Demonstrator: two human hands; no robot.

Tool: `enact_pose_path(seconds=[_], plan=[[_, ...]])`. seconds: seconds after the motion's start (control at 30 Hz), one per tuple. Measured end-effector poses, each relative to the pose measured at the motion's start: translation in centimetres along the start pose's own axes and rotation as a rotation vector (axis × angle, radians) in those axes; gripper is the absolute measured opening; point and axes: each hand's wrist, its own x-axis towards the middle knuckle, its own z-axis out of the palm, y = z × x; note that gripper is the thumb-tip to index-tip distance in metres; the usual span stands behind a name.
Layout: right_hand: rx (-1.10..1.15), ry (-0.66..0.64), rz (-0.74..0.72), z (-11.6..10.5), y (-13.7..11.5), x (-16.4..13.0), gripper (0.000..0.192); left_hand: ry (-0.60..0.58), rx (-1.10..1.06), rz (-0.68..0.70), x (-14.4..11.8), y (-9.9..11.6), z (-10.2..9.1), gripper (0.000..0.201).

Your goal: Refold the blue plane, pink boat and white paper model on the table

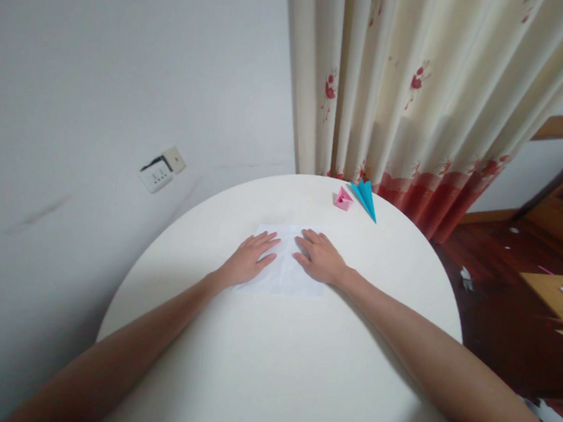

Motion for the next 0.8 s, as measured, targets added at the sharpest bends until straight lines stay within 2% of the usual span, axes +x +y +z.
enact_pose_path(seconds=[0.37,0.8], plan=[[0.01,0.0,0.0,-0.2,0.0,0.0,0.053,0.015,-0.005,0.012,0.1,-0.3,0.0,0.045],[0.01,-0.045,0.025,-0.6,-0.6,-0.1,0.051,0.017,-0.087,0.056,-0.3,-1.8,-0.1,0.043]])
